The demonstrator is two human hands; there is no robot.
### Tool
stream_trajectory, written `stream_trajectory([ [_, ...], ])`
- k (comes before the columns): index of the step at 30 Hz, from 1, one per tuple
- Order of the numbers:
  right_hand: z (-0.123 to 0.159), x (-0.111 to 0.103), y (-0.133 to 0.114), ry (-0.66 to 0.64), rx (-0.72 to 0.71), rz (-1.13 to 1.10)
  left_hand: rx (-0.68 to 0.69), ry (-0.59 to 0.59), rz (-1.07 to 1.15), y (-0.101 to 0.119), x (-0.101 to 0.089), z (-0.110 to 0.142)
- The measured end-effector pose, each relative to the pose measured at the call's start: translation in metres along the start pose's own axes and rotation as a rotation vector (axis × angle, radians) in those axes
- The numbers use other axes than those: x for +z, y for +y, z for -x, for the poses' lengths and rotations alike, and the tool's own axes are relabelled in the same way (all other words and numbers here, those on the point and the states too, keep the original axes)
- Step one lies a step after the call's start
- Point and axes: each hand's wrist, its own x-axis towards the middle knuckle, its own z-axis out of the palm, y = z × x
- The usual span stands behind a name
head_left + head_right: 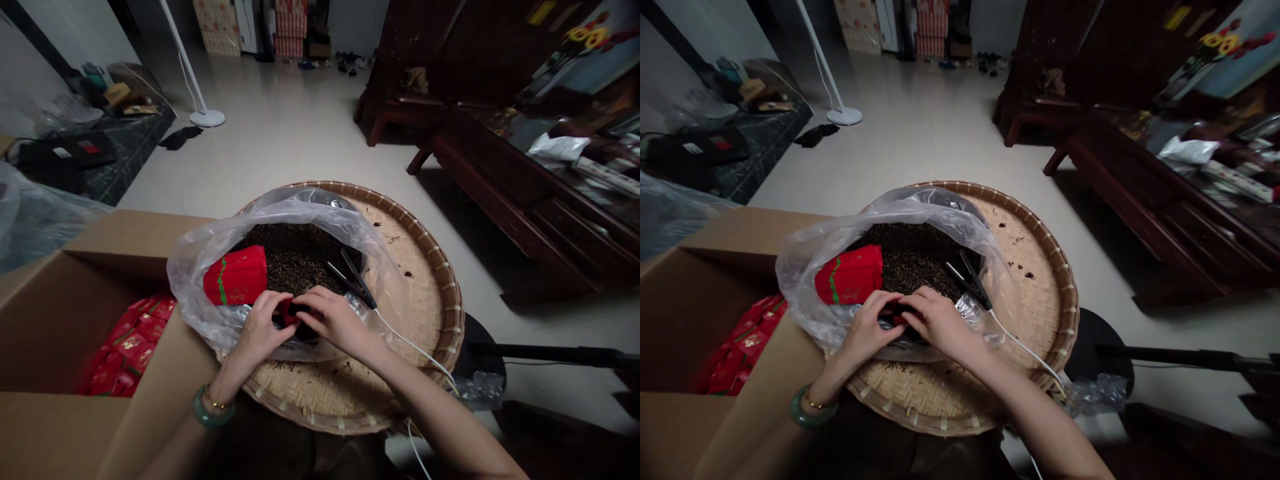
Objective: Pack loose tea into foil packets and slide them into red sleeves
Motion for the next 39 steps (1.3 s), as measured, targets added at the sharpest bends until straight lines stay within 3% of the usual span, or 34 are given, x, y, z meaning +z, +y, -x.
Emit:
stream_trajectory([
  [6, 0.004, -0.004, -0.005, 0.188, -0.015, -0.019, -0.009, -0.009, 0.003, -0.002, 0.0, 0.001],
  [10, 0.012, 0.0, -0.003, 0.061, -0.006, 0.17, -0.02, -0.021, -0.004, -0.001, 0.0, 0.001],
  [13, 0.014, 0.0, -0.001, 0.004, 0.008, 0.125, -0.018, -0.007, -0.018, 0.001, -0.001, 0.0],
  [17, 0.013, -0.017, 0.002, 0.126, 0.069, -0.08, -0.003, 0.033, -0.024, 0.002, -0.001, -0.001],
  [20, 0.014, -0.029, 0.011, 0.179, 0.161, -0.065, -0.014, 0.064, -0.011, 0.0, -0.003, -0.001],
  [26, 0.024, -0.005, 0.038, -0.218, 0.245, 0.282, -0.036, 0.128, 0.015, -0.003, -0.006, -0.002],
  [30, 0.026, 0.012, 0.046, -0.33, 0.312, 0.447, -0.053, 0.126, 0.026, -0.003, -0.006, -0.001],
  [33, 0.022, 0.01, 0.05, -0.363, 0.344, 0.353, -0.062, 0.116, 0.034, -0.003, -0.006, -0.001],
  [36, 0.019, 0.001, 0.053, -0.262, 0.375, 0.191, -0.065, 0.112, 0.035, -0.003, -0.006, -0.001],
  [39, 0.02, -0.006, 0.056, -0.05, 0.423, -0.001, -0.066, 0.106, 0.049, -0.002, -0.005, -0.002],
])
